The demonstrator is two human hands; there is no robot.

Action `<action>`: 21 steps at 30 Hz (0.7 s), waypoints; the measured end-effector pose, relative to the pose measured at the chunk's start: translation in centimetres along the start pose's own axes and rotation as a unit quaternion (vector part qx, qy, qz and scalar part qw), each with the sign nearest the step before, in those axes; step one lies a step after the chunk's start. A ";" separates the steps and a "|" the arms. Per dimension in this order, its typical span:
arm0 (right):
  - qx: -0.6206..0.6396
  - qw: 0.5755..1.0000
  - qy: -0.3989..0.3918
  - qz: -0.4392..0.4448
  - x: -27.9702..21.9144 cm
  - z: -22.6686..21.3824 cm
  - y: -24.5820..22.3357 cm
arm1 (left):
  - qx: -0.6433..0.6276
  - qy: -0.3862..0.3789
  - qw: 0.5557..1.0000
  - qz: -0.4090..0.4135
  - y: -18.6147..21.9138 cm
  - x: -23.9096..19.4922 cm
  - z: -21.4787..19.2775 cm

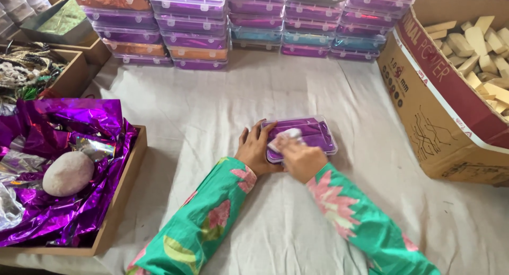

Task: The person wraps a small wooden object in shiny purple foil, folds the edges, and places it into a clear plastic container. They then wipe the container with a white cloth.

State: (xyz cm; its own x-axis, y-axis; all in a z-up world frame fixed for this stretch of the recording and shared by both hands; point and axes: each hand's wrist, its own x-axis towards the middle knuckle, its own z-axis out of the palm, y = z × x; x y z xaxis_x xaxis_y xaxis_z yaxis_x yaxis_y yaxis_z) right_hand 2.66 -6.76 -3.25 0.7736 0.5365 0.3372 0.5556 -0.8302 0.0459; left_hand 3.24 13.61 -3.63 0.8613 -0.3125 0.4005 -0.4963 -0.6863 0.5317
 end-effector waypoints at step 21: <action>0.125 0.973 0.152 -0.117 -0.2 -3.9 -2.6 | 0.013 0.011 1.000 0.002 -1.3 -0.2 1.4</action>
State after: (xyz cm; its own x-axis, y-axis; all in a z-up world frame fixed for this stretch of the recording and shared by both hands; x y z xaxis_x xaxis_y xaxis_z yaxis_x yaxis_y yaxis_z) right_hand -0.13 -5.35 0.23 0.5130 0.6052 0.6088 0.7920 -0.6072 -0.0637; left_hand 3.92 13.67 -5.45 0.8566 -0.3010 0.4191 -0.4965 -0.7020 0.5106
